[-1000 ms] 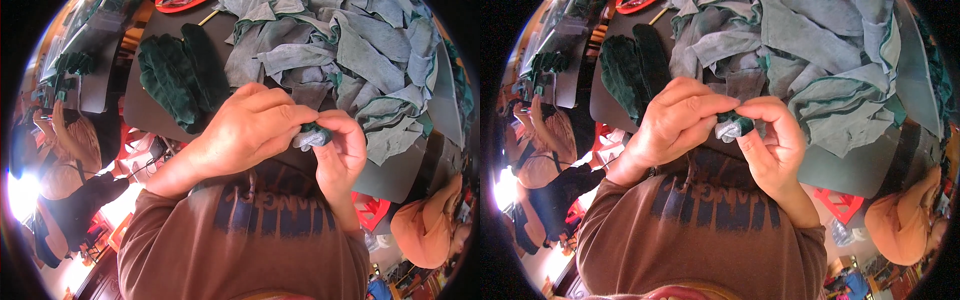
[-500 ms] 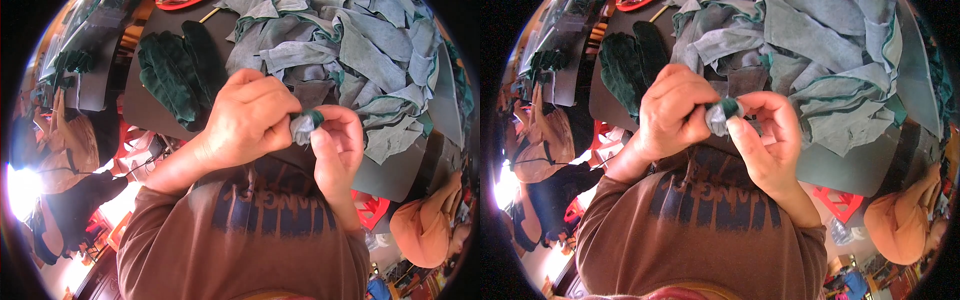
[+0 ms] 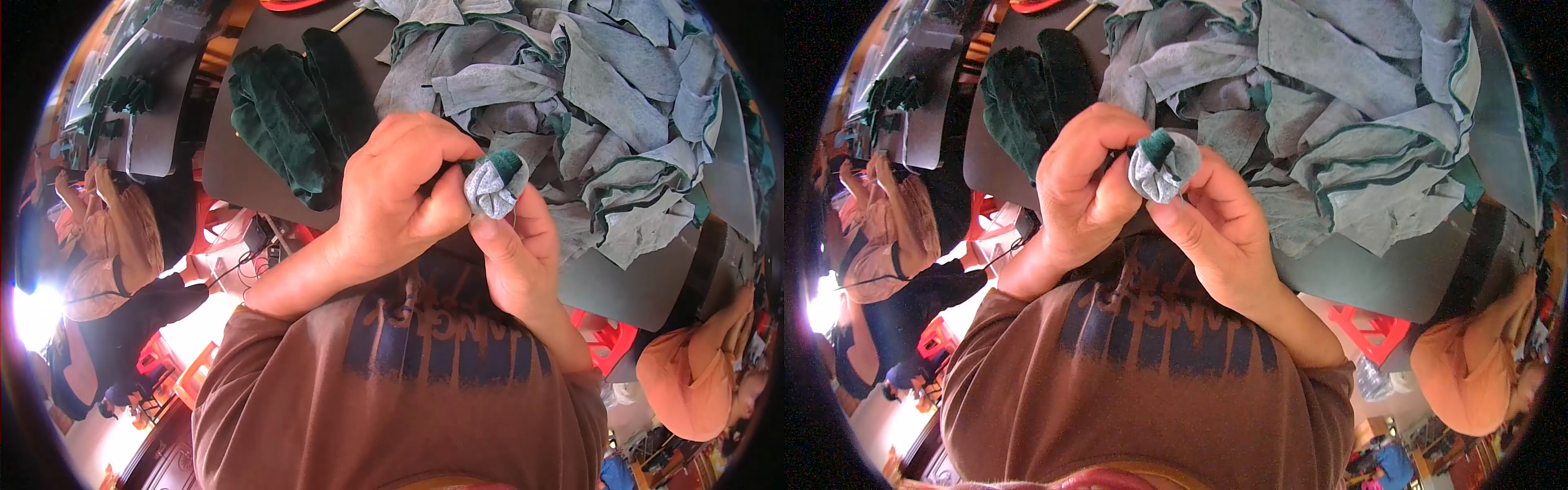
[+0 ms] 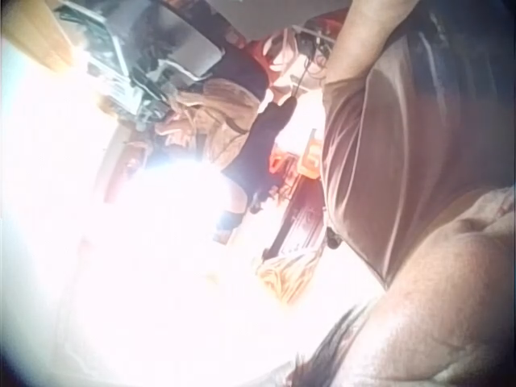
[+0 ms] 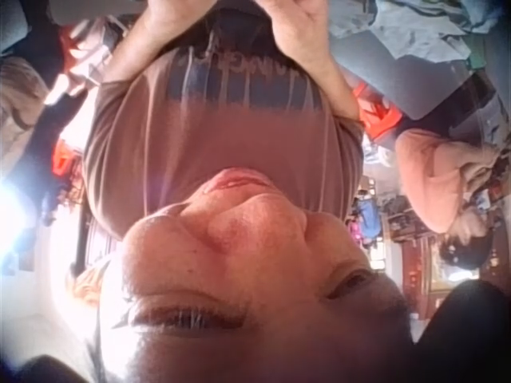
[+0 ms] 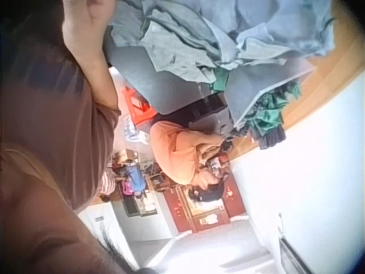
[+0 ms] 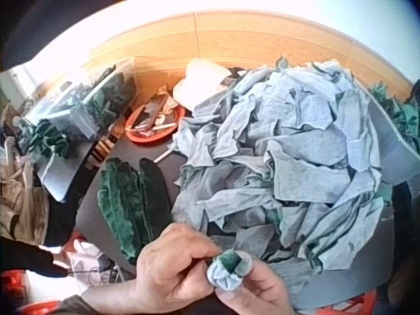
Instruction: The recorder is manually inspecting and turning over green and grey fabric strips at a workshop table.
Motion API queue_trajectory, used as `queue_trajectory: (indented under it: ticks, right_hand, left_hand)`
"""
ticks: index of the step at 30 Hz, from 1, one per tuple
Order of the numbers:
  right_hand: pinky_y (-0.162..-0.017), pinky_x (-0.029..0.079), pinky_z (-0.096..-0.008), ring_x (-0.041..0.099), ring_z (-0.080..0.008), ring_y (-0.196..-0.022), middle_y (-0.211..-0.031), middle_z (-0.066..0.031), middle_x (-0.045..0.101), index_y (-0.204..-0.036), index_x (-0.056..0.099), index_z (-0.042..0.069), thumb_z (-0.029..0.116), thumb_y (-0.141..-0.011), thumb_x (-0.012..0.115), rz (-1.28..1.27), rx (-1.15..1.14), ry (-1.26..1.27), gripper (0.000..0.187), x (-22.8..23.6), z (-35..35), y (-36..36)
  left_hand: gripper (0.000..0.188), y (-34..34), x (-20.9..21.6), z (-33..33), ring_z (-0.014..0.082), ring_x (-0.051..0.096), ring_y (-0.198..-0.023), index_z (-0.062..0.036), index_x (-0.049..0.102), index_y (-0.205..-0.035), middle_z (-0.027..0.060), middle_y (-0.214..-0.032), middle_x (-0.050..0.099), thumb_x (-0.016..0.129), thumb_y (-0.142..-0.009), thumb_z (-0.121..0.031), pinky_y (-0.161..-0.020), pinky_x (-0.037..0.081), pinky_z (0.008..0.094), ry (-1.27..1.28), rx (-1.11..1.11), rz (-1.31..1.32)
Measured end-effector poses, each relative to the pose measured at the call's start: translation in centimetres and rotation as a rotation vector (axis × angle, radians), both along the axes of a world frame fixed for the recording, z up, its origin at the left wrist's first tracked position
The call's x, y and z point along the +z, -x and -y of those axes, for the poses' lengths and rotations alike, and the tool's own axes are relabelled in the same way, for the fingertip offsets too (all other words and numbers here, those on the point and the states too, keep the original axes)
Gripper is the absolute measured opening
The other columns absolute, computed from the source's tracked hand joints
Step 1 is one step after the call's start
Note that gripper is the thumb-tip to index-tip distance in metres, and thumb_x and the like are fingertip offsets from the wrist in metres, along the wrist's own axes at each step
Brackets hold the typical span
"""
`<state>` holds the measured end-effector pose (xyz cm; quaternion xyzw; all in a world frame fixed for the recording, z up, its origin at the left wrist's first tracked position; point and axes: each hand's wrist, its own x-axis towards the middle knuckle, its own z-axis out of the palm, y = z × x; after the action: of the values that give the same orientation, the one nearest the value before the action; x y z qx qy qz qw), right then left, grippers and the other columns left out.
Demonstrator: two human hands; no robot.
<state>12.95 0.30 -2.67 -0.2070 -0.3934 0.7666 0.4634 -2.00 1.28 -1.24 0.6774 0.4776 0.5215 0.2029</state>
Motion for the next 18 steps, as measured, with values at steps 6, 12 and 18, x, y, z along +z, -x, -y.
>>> queue_trajectory:
  ticks: [6,12,18]
  right_hand:
    - [-0.089,0.036,-0.0249,0.048,-0.0097,-0.099,-0.108,-0.0039,0.051,-0.119,0.04,0.002,0.002,-0.085,0.055,-0.078,-0.016,-0.028,0.037,-0.5,-0.1,0.1]
    - [-0.092,0.035,-0.025,0.046,-0.0098,-0.104,-0.113,-0.0049,0.05,-0.119,0.04,0.0,0.004,-0.087,0.054,-0.096,-0.037,0.108,0.035,0.4,0.2,0.3]
    - [-0.085,0.037,-0.021,0.047,-0.0066,-0.097,-0.108,-0.0017,0.052,-0.118,0.041,0.001,0.008,-0.09,0.052,-0.02,-0.062,0.095,0.031,0.6,0.3,0.6]
  left_hand:
    - [0.018,-0.3,-0.1,0.5,0.0233,0.056,-0.068,-0.0047,0.058,-0.079,0.0053,-0.073,0.059,0.056,-0.063,0.002,-0.068,0.042,0.0315,0.033,0.071,0.027]
    - [0.017,-0.5,-0.3,0.5,0.02,0.054,-0.066,-0.0053,0.057,-0.079,0.003,-0.073,0.057,0.055,-0.063,0.002,-0.072,0.036,0.0309,-0.028,0.047,-0.01]
    - [0.017,-0.4,-0.5,0.5,0.0186,0.054,-0.066,-0.0072,0.057,-0.078,0.001,-0.071,0.057,0.057,-0.062,0.0,-0.069,0.034,0.0313,-0.095,0.11,-0.137]
